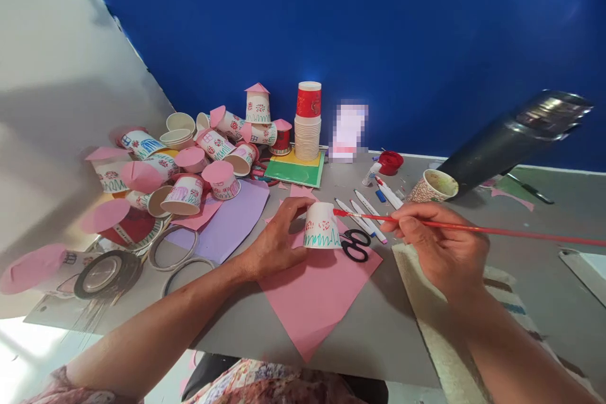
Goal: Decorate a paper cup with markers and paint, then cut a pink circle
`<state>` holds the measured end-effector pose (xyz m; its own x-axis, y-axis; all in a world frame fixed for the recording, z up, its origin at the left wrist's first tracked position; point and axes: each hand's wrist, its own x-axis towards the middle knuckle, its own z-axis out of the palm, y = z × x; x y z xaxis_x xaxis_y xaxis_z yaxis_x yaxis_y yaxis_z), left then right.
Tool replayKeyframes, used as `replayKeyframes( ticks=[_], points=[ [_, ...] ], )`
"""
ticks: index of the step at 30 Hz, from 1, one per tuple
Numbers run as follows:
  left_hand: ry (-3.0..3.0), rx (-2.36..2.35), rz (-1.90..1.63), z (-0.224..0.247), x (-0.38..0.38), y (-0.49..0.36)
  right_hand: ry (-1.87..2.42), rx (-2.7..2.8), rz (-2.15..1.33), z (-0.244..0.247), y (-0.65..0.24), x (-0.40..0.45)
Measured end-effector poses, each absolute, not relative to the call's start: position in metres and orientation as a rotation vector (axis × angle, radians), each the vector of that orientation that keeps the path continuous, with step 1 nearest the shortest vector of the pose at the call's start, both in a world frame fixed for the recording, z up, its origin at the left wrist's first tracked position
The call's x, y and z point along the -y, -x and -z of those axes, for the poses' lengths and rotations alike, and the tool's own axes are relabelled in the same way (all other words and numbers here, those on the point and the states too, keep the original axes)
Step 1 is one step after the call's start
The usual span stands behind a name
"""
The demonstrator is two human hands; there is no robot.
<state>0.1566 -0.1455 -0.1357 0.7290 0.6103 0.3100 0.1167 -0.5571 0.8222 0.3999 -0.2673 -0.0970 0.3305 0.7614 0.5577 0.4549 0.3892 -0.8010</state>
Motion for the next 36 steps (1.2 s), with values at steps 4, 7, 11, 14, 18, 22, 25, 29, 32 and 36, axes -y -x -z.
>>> replayKeyframes(
  ticks=[4, 7, 11, 14, 18, 22, 25, 29, 32, 36],
  points=[
    [-1.988, -0.512, -0.751, 0.14, 0.144, -0.158, 1.188, 1.244, -0.296, 0.102, -0.397, 0.263],
    [-1.939, -0.482, -0.746, 0.142, 0.144, -0.159, 1.25, 1.252, -0.299, 0.105, -0.399, 0.262],
    [-1.871, -0.464, -0.713, 0.14, 0.146, -0.159, 1.318, 1.482, -0.369, 0.112, -0.405, 0.26],
    [-1.828, -0.464, -0.685, 0.138, 0.148, -0.159, 1.349, 1.682, -0.428, 0.117, -0.405, 0.258],
    [-1.824, -0.469, -0.652, 0.134, 0.151, -0.159, 1.358, 1.779, -0.383, 0.124, -0.401, 0.256],
    [-1.908, -0.449, -0.575, 0.126, 0.152, -0.156, 1.362, 1.841, -0.291, 0.127, -0.401, 0.255],
    [-2.015, -0.459, -0.578, 0.122, 0.152, -0.154, 1.379, 1.88, -0.261, 0.13, -0.403, 0.253],
    [-2.097, -0.506, -0.622, 0.125, 0.15, -0.154, 1.358, 1.871, -0.324, 0.127, -0.402, 0.254],
    [-2.131, -0.529, -0.682, 0.129, 0.149, -0.155, 1.3, 1.768, -0.276, 0.118, -0.4, 0.259],
    [-2.157, -0.586, -0.726, 0.132, 0.146, -0.156, 1.123, 1.529, -0.172, 0.106, -0.401, 0.267]
  ],
)
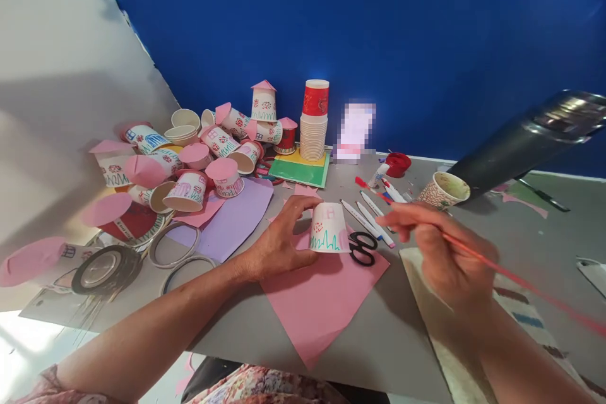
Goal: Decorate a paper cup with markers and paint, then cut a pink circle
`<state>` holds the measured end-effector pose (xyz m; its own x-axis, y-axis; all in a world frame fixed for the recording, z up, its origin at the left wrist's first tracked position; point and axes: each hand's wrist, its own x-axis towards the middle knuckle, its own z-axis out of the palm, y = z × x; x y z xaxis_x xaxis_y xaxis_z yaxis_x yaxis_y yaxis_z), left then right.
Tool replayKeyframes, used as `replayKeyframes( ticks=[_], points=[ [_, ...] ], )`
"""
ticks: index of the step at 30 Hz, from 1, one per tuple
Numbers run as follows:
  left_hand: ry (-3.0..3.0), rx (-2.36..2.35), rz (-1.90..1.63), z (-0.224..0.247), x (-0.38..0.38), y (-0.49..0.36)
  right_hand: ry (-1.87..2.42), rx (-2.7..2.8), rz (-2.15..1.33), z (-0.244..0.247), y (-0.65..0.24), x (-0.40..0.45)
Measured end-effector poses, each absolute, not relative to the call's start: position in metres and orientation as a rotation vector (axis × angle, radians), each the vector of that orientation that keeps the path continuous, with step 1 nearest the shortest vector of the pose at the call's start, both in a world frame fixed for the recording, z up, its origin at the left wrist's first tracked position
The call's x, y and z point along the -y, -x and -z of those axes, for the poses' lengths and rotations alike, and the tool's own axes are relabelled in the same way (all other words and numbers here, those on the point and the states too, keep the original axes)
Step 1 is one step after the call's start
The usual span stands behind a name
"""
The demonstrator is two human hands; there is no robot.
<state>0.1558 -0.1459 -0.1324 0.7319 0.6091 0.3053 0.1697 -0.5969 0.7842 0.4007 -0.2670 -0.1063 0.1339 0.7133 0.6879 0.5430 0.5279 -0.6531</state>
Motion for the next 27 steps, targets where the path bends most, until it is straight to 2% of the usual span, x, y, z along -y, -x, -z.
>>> replayKeyframes(
  ticks=[9, 27],
  points=[
    [-2.168, -0.656, -0.743, 0.131, 0.144, -0.155, 1.137, 1.359, -0.405, 0.109, -0.404, 0.279],
    [-2.168, -0.61, -0.742, 0.13, 0.146, -0.156, 1.141, 1.45, -0.429, 0.108, -0.4, 0.277]
  ],
)
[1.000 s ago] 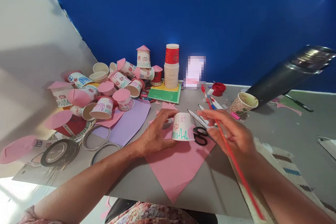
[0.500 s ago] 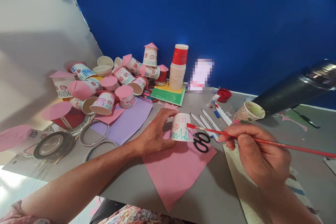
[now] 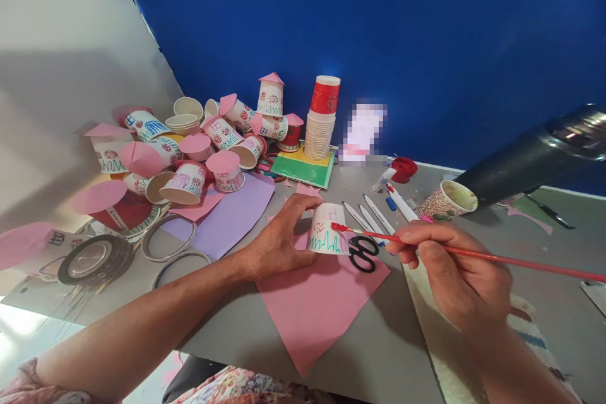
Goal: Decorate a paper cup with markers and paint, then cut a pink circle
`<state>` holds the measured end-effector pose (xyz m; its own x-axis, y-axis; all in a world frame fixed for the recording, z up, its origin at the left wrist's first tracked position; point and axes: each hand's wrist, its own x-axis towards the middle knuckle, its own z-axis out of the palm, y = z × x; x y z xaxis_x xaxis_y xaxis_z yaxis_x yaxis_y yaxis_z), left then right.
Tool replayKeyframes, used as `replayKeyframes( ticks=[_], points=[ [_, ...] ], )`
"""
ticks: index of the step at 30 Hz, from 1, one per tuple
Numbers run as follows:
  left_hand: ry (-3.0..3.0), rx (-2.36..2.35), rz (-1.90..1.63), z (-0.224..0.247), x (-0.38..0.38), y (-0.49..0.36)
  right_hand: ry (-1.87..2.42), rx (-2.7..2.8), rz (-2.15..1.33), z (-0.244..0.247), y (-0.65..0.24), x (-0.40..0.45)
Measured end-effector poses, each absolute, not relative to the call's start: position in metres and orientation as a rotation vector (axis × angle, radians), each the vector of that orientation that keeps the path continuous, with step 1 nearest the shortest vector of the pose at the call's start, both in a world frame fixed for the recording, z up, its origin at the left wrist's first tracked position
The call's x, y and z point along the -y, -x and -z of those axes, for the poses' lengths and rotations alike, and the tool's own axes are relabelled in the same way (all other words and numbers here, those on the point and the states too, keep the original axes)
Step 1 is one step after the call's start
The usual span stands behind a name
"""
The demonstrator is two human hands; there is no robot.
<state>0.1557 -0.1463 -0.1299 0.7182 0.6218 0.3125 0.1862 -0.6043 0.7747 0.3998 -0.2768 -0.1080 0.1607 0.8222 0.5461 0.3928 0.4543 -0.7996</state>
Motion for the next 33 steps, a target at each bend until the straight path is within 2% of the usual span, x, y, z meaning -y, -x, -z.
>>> replayKeyframes(
  ticks=[33],
  points=[
    [-2.232, -0.586, -0.735, 0.1281, 0.1477, -0.1562, 1.177, 1.482, -0.44, 0.1106, -0.4028, 0.2774]
  ],
)
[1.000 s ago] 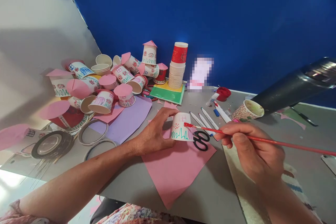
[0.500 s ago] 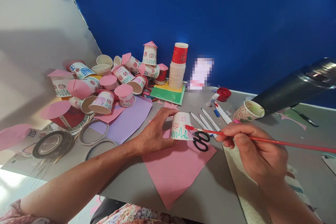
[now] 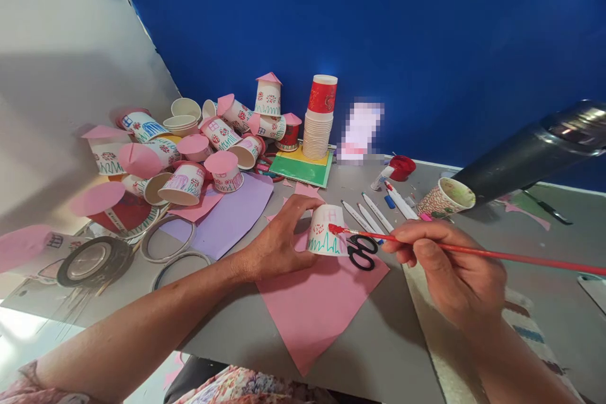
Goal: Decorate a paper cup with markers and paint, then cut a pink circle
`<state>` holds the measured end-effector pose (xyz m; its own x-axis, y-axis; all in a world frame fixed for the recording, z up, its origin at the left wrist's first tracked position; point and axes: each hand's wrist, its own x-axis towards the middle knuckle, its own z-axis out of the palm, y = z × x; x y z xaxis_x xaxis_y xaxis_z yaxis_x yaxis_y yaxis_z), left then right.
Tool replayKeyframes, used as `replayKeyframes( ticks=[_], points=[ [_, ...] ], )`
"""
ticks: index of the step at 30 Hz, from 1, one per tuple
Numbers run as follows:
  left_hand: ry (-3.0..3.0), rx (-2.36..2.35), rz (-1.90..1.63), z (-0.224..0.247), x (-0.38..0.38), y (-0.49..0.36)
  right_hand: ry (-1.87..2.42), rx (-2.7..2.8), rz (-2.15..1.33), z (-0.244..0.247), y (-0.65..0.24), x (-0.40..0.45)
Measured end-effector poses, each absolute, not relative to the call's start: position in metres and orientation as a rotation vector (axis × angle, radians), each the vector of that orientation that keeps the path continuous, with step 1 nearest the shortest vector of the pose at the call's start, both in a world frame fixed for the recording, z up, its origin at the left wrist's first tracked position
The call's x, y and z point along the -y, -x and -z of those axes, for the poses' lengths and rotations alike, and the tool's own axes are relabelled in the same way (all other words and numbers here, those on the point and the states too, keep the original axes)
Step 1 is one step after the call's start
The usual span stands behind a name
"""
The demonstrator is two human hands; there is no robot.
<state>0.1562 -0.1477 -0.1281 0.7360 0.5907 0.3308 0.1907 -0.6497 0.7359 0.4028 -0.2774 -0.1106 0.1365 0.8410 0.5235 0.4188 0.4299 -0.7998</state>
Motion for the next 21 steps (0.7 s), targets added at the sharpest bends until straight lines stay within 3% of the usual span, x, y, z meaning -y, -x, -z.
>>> replayKeyframes(
  ticks=[21],
  points=[
    [-2.228, -0.617, -0.734, 0.1292, 0.1476, -0.156, 1.202, 1.433, -0.383, 0.1064, -0.4076, 0.282]
  ],
)
